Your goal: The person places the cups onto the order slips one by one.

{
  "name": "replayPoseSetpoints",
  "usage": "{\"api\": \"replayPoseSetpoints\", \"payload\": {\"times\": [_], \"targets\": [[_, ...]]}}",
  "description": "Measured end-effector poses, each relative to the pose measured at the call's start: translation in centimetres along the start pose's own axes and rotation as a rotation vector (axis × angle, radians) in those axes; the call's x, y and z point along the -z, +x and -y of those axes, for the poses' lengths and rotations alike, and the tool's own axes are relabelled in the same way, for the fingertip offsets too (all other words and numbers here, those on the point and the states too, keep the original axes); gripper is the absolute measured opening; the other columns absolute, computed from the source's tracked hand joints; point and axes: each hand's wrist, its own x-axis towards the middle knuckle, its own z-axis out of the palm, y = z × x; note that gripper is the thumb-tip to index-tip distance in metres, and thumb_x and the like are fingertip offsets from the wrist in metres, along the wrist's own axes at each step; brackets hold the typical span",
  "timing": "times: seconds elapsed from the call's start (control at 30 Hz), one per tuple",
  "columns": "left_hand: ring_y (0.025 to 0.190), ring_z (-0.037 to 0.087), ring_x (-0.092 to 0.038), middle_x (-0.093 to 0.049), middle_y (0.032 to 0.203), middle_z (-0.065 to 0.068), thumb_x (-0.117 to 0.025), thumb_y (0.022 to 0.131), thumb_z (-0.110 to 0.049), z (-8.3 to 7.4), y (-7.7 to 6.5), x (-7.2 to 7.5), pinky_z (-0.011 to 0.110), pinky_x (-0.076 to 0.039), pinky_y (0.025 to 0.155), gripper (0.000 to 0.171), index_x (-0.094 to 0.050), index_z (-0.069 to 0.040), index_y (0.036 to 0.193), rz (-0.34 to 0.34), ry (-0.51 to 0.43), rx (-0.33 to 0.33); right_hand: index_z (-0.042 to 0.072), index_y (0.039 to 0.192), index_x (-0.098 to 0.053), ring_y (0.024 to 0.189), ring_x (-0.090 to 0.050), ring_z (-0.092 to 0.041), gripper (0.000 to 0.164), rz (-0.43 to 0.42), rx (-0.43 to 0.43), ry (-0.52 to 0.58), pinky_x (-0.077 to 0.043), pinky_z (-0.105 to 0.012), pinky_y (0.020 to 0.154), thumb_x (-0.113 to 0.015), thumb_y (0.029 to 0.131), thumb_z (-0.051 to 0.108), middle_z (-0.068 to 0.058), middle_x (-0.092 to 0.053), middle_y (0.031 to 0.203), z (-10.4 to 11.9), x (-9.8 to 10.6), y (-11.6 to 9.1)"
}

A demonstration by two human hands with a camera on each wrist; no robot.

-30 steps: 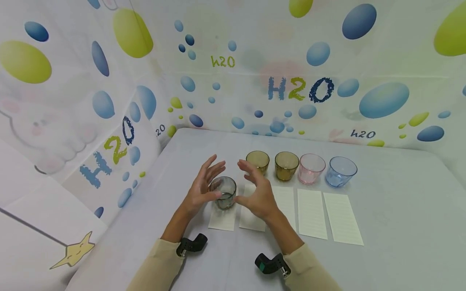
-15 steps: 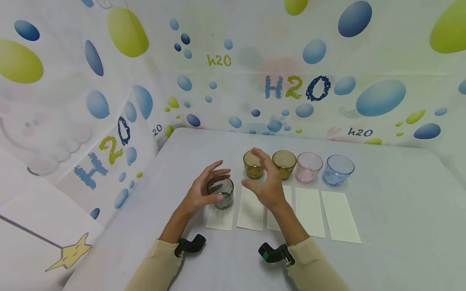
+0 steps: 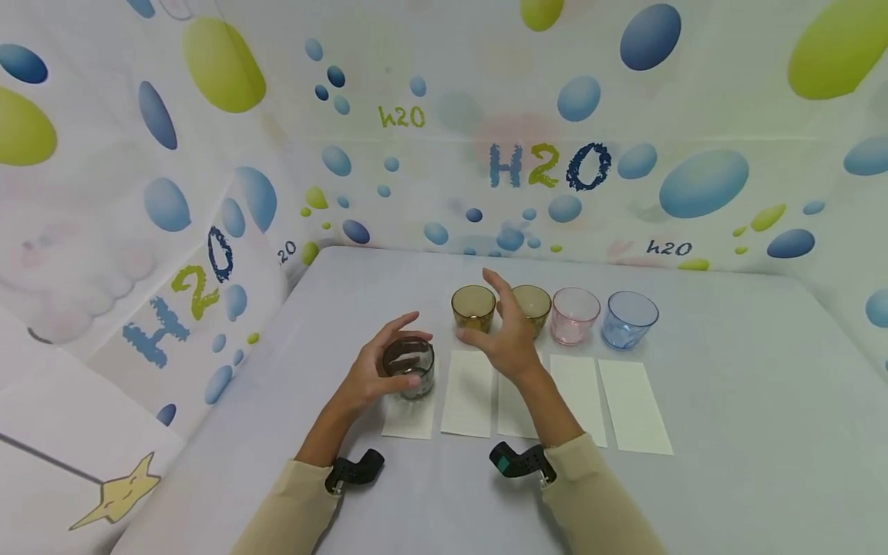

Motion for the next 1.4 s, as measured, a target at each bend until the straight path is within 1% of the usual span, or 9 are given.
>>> {"api": "replayPoseSetpoints", "payload": {"times": [0.1, 0.27, 0.33, 0.4, 0.63, 0.87, 1.03, 1.27, 1.4], "targets": [[0.132, 0.036, -0.054, -0.050, 0.144, 0.029, -0.074, 0.086, -0.004, 0.1, -0.1, 0.1, 0.061, -0.037, 0.112, 0.086, -0.031, -0.015, 0.159, 0.001, 0.011, 0.000, 0.008, 0.160, -0.025, 0.154, -0.020, -0.025, 0.095, 0.008, -0.022, -0.007, -0.018, -0.047, 0.125, -0.080, 0.082, 0.004, -0.013, -0.027, 0.165, 0.2, -0.2, 0.1], [0.131, 0.036, -0.054, -0.047, 0.143, 0.035, -0.076, 0.085, -0.005, 0.3, -0.1, 0.2, 0.062, -0.038, 0.112, 0.087, -0.031, -0.014, 0.159, 0.014, -0.003, -0.008, -0.001, 0.158, -0.025, 0.154, -0.020, -0.031, 0.089, 0.021, -0.043, -0.012, -0.019, -0.051, 0.125, -0.076, 0.085, 0.002, -0.019, -0.026, 0.165, 2.4, -0.3, -0.6], [0.130, 0.036, -0.054, -0.047, 0.143, 0.035, -0.076, 0.083, -0.002, 0.4, -0.1, 0.2, 0.061, -0.038, 0.111, 0.088, -0.032, -0.013, 0.158, 0.017, -0.010, -0.005, -0.001, 0.158, -0.025, 0.154, -0.019, -0.031, 0.087, 0.024, -0.052, -0.009, -0.018, -0.051, 0.125, -0.075, 0.086, 0.003, -0.019, -0.025, 0.165, 3.2, -0.3, -0.8], [0.130, 0.036, -0.055, -0.048, 0.143, 0.034, -0.076, 0.082, 0.001, 0.3, -0.1, 0.2, 0.059, -0.039, 0.112, 0.087, -0.034, -0.013, 0.157, 0.016, -0.012, 0.006, 0.000, 0.158, -0.025, 0.155, -0.018, -0.030, 0.088, 0.025, -0.062, -0.004, -0.018, -0.051, 0.125, -0.074, 0.086, 0.004, -0.017, -0.024, 0.166, 3.1, -0.3, -0.8], [0.129, 0.037, -0.056, -0.051, 0.141, 0.031, -0.076, 0.083, 0.003, 0.4, 0.2, 0.4, 0.058, -0.040, 0.112, 0.079, -0.040, -0.008, 0.152, 0.018, -0.002, 0.028, 0.019, 0.162, -0.019, 0.155, -0.016, -0.020, 0.095, 0.020, -0.048, -0.005, -0.019, -0.048, 0.125, -0.078, 0.088, 0.014, -0.001, -0.019, 0.168, -1.9, -0.5, 0.9], [0.128, 0.036, -0.057, -0.054, 0.140, 0.026, -0.078, 0.082, 0.000, 0.5, 0.3, 0.5, 0.058, -0.041, 0.111, 0.079, -0.041, -0.008, 0.151, 0.020, 0.003, 0.027, 0.024, 0.163, -0.017, 0.150, -0.027, -0.035, 0.098, 0.026, -0.118, -0.043, -0.025, -0.057, 0.120, -0.079, 0.087, 0.020, -0.003, -0.020, 0.168, -2.3, -0.9, 1.0], [0.128, 0.035, -0.057, -0.055, 0.140, 0.025, -0.076, 0.082, 0.003, 0.5, 0.3, 0.5, 0.057, -0.042, 0.111, 0.078, -0.041, -0.007, 0.151, 0.024, 0.014, 0.037, 0.018, 0.163, -0.011, 0.154, -0.019, -0.029, 0.101, 0.023, -0.172, -0.052, -0.018, -0.053, 0.124, -0.078, 0.089, 0.026, -0.009, -0.019, 0.168, -2.9, -1.4, 1.0], [0.126, 0.040, -0.058, -0.058, 0.134, 0.027, -0.077, 0.082, 0.001, 0.7, 0.0, 0.6, 0.056, -0.044, 0.109, 0.073, -0.039, 0.010, 0.143, 0.030, 0.000, 0.044, 0.017, 0.164, -0.009, 0.154, -0.018, -0.031, 0.102, 0.010, -0.243, -0.084, -0.018, -0.054, 0.124, -0.077, 0.090, 0.035, -0.012, -0.019, 0.168, -3.5, -1.9, 0.8], [0.126, 0.039, -0.058, -0.059, 0.133, 0.025, -0.079, 0.082, -0.001, 0.8, -0.2, 0.6, 0.054, -0.045, 0.109, 0.072, -0.041, 0.009, 0.142, 0.027, -0.005, 0.050, 0.016, 0.164, -0.007, 0.154, -0.017, -0.032, 0.101, 0.009, -0.253, -0.093, -0.017, -0.054, 0.124, -0.075, 0.092, 0.036, -0.012, -0.018, 0.168, -3.7, -2.0, 0.8]]}}
